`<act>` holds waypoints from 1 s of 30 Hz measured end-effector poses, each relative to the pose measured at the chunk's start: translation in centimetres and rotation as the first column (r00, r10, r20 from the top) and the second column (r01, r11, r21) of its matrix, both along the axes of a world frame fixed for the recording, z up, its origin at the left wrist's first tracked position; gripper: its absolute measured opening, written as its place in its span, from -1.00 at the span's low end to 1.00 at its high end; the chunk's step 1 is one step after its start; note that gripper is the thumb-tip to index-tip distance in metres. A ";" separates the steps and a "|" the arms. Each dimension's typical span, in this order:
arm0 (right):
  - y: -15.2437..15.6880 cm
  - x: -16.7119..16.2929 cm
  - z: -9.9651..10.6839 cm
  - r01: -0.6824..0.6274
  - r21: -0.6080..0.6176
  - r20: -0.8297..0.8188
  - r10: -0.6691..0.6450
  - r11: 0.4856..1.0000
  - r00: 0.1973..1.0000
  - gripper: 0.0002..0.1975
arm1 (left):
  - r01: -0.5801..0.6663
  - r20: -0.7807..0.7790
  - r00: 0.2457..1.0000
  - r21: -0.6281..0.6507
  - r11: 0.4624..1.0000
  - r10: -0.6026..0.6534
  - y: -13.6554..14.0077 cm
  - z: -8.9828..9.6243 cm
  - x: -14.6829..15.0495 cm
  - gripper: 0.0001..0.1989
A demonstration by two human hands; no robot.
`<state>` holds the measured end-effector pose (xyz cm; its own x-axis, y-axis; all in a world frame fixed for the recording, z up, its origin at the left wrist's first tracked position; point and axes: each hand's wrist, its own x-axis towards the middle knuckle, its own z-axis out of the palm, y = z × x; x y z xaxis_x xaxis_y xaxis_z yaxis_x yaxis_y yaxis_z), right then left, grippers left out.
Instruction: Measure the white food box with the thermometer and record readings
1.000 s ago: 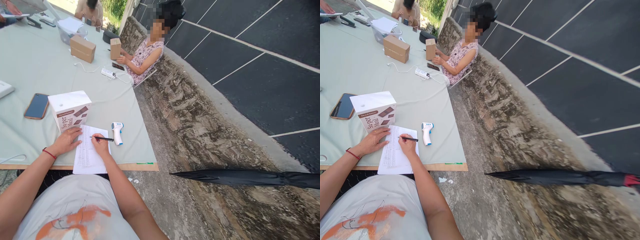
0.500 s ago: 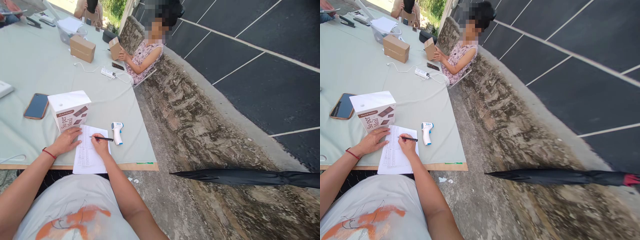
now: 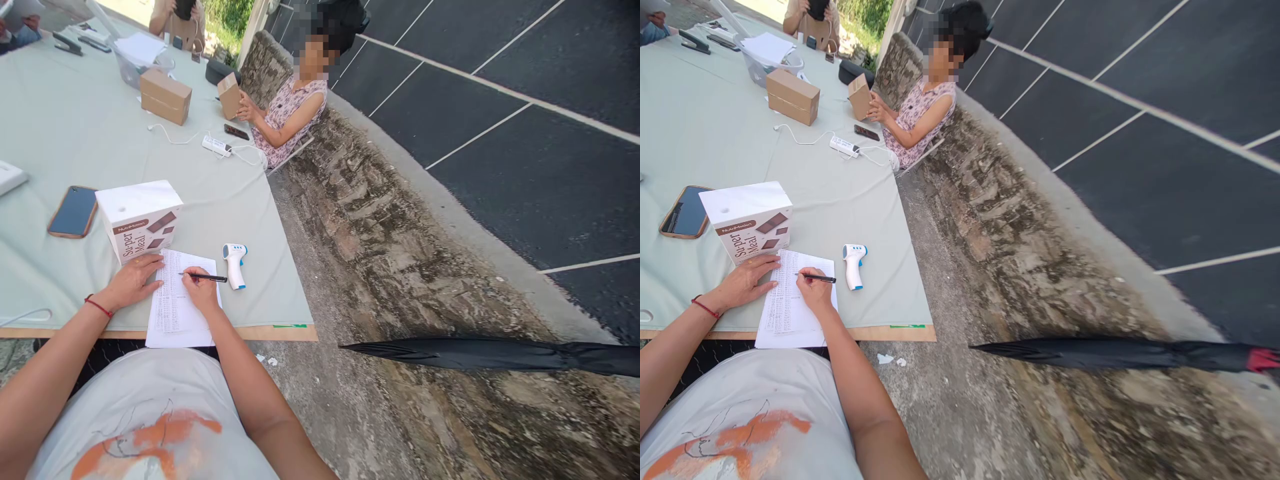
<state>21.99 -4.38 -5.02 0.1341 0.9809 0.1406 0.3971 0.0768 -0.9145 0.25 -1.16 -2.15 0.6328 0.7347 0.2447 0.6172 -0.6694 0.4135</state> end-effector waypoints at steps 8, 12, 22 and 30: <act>0.0 -0.1 0.0 0.019 -0.014 -0.030 -0.020 1.000 0.999 -0.87 | -0.004 0.011 1.000 -0.014 1.000 0.004 0.1 0.0 0.0 -0.49; 0.0 0.0 -0.2 0.010 0.001 -0.052 -0.010 1.000 0.999 -0.85 | -0.003 0.008 1.000 -0.008 1.000 0.003 0.1 0.0 0.0 -0.49; 0.2 0.0 -0.8 0.043 0.008 -0.039 -0.043 0.999 0.998 -0.85 | -0.001 0.021 1.000 -0.003 1.000 0.001 0.1 -0.1 0.0 -0.49; 0.2 0.0 -0.7 0.040 0.014 -0.019 -0.039 0.999 0.999 -0.87 | -0.002 0.025 1.000 0.000 1.000 0.002 0.1 -0.2 0.0 -0.49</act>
